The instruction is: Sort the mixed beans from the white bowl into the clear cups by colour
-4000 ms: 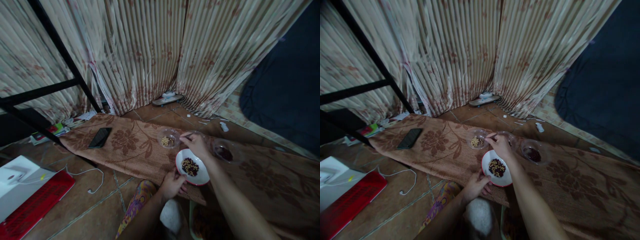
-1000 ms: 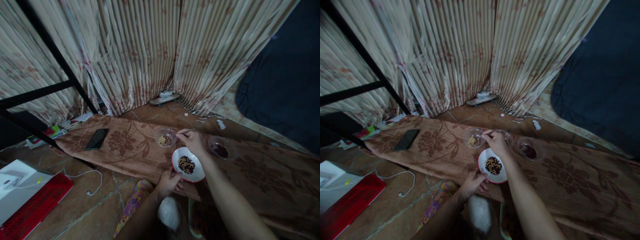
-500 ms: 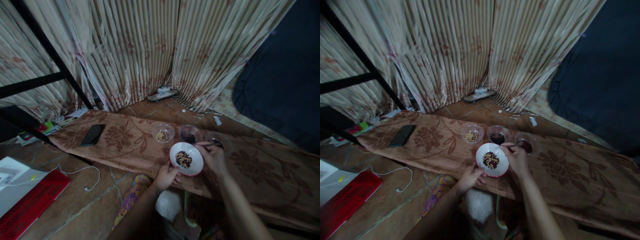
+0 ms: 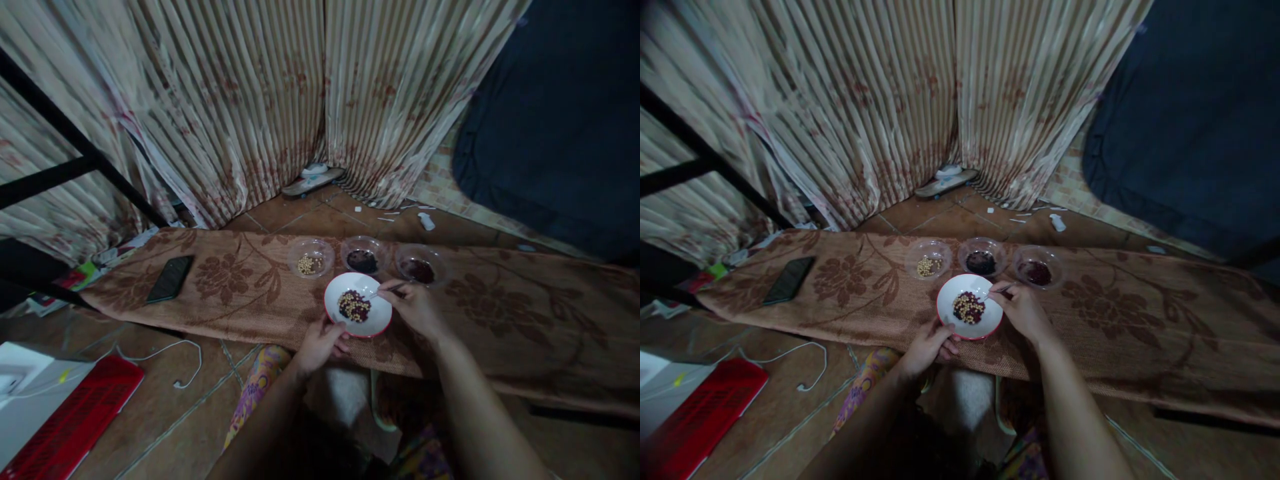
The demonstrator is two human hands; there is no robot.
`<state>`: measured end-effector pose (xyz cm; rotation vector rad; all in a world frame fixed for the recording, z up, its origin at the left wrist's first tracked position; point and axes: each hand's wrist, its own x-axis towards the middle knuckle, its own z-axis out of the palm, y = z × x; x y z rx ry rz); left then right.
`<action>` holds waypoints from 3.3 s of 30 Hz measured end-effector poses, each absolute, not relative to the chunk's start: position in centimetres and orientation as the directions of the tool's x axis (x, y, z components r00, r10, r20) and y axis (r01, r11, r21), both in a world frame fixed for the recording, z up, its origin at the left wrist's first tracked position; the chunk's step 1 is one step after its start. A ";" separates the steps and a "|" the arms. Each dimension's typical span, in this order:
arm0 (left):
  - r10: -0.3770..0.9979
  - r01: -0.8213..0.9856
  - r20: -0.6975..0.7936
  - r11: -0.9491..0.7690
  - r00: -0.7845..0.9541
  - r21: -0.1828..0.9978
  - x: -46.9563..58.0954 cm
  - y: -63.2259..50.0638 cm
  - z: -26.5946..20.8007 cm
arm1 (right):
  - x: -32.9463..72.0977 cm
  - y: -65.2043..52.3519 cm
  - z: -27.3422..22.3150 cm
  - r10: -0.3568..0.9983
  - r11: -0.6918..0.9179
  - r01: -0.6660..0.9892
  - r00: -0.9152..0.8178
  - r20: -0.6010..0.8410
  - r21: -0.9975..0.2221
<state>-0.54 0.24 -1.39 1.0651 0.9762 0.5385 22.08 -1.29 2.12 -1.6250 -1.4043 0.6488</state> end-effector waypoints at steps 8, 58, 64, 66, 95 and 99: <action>0.777 0.057 -0.388 0.417 0.495 0.907 -0.5 0.1 -1.3 | 22.1 -1.1 1.4 0.970 0.018 0.528 0.197 0.143 -0.849; 0.785 0.066 -0.368 0.389 0.497 0.919 -0.6 0.2 -1.4 | 24.5 -1.2 2.5 0.774 0.080 0.427 0.543 0.327 -0.901; 0.786 0.062 -0.369 0.392 0.495 0.918 -0.5 0.2 -1.7 | 22.5 -1.3 2.4 0.967 0.026 0.421 0.218 0.129 -0.907; 0.782 0.061 -0.375 0.399 0.497 0.915 -0.5 0.2 -1.6 | 22.5 -1.2 2.2 0.976 0.016 0.426 0.188 0.106 -0.905; 0.785 0.062 -0.368 0.391 0.498 0.918 -0.5 0.1 -1.1 | 22.6 -1.0 1.2 0.976 -0.020 0.527 0.195 0.097 -0.850; 0.786 0.066 -0.370 0.391 0.495 0.918 -0.5 0.1 -1.1 | 22.6 -1.0 1.0 0.975 -0.005 0.510 0.194 0.109 -0.860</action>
